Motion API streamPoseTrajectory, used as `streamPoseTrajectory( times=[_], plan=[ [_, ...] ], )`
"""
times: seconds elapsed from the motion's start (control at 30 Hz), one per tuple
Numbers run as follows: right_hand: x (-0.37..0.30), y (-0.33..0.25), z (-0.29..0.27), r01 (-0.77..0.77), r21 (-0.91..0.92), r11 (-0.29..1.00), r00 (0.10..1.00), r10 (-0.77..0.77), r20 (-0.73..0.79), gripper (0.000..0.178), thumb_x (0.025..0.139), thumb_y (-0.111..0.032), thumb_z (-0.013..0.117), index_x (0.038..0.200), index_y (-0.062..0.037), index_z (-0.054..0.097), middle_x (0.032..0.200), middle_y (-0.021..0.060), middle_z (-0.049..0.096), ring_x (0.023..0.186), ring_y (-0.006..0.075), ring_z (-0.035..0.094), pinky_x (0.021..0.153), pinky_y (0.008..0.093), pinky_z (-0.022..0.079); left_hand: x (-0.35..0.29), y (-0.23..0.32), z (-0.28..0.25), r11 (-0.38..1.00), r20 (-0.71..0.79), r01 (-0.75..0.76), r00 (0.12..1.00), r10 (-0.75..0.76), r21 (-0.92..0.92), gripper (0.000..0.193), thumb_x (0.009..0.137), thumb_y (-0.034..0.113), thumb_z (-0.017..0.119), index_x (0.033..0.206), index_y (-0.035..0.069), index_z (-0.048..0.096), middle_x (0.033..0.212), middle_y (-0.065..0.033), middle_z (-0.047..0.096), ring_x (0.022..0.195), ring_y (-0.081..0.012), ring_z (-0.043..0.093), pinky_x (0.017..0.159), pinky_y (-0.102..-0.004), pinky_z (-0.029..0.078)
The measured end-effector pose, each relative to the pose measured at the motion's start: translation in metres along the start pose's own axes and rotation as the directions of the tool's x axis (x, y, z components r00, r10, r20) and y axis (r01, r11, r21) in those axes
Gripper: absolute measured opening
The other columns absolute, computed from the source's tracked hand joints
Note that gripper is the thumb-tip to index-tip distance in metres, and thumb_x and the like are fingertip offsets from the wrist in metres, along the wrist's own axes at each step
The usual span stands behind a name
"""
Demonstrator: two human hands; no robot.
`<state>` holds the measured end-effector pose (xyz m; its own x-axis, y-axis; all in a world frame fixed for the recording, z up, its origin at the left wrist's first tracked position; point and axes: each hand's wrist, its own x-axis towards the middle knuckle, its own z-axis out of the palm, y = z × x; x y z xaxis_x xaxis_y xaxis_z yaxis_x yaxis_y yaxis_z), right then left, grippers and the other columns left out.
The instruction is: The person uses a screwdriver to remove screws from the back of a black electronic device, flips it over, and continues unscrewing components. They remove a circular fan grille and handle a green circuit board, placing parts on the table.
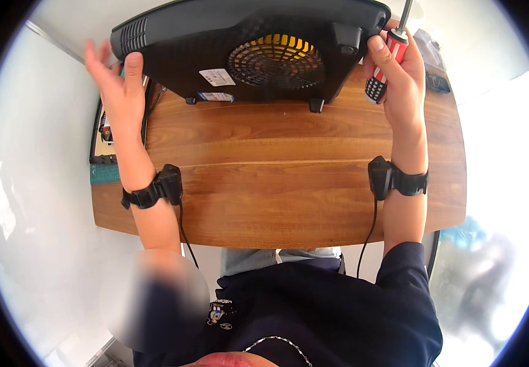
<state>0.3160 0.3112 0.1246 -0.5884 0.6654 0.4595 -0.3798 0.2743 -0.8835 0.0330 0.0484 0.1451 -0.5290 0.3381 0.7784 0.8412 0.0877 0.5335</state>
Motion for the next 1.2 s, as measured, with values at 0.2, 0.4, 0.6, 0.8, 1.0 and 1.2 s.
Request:
streamPoseTrajectory(
  times=[0.2,0.4,0.6,0.8,1.0,1.2],
  plan=[
    [0.001,0.003,0.003,0.025,0.09,0.996,0.997,-0.018,-0.072,0.038,0.099,-0.019,0.072,0.128,0.0001,0.057,0.089,0.0013,0.06,0.073,0.0098,0.057,0.064,0.0231,0.046,0.002,-0.015,-0.009,0.91,0.226,0.295,0.946,-0.234,-0.29,0.09,0.101,0.069,0.049,0.155,0.0,0.029,0.122,-0.0065,0.06,0.108,-0.0142,0.053,0.096,-0.0269,0.042],
    [-0.024,0.004,-0.017,-0.111,0.048,0.993,0.993,0.113,-0.039,0.041,0.096,-0.015,0.075,0.128,-0.0002,0.055,0.093,0.0031,0.061,0.075,0.0114,0.06,0.065,0.0239,0.049,-0.013,-0.008,-0.037,0.725,0.399,0.525,0.841,-0.364,-0.445,0.073,0.106,0.065,0.038,0.141,0.001,0.046,0.12,-0.0082,0.06,0.108,-0.0191,0.059,0.095,-0.038,0.049],
    [-0.084,-0.019,-0.036,0.07,-0.159,0.985,0.951,-0.017,0.31,0.031,0.078,0.001,0.082,0.103,-0.0057,0.065,0.109,0.0121,0.073,0.096,0.0206,0.068,0.08,0.0307,0.054,-0.07,-0.008,-0.092,0.619,0.6,0.582,0.771,-0.213,-0.528,0.046,0.111,0.042,0.046,0.128,-0.001,0.053,0.118,-0.0064,0.057,0.114,-0.0129,0.053,0.1,-0.0277,0.044],
    [-0.122,-0.028,-0.037,-0.043,-0.544,0.838,0.856,0.312,0.413,0.035,0.067,0.013,0.072,0.097,-0.0068,0.072,0.102,0.0074,0.079,0.093,0.0205,0.071,0.084,0.0316,0.052,-0.101,0.005,-0.088,0.549,0.647,0.699,0.685,-0.334,-0.457,0.024,0.101,0.008,0.059,0.123,-0.001,0.056,0.12,-0.0086,0.058,0.119,-0.0149,0.052,0.104,-0.0296,0.041],
    [-0.132,-0.011,-0.031,0.062,-0.743,0.666,0.869,0.33,0.369,0.035,0.071,0.005,0.079,0.103,-0.0094,0.079,0.104,0.0028,0.08,0.088,0.0213,0.068,0.085,0.0354,0.051,-0.125,-0.006,-0.068,0.724,0.645,0.631,0.681,-0.345,-0.278,0.026,0.095,-0.003,0.064,0.12,0.0,0.058,0.121,-0.0058,0.05,0.117,-0.0158,0.052,0.099,-0.029,0.046],
    [-0.122,-0.013,-0.023,0.161,-0.768,0.619,0.864,0.288,0.413,0.035,0.072,0.008,0.076,0.104,-0.0071,0.077,0.105,0.0033,0.078,0.1,0.0252,0.07,0.084,0.0353,0.052,-0.133,-0.014,-0.065,0.862,0.576,0.464,0.769,-0.278,-0.203,0.024,0.093,0.001,0.066,0.117,0.001,0.06,0.118,-0.0083,0.051,0.111,-0.0175,0.053,0.094,-0.0294,0.046]
  ],
)
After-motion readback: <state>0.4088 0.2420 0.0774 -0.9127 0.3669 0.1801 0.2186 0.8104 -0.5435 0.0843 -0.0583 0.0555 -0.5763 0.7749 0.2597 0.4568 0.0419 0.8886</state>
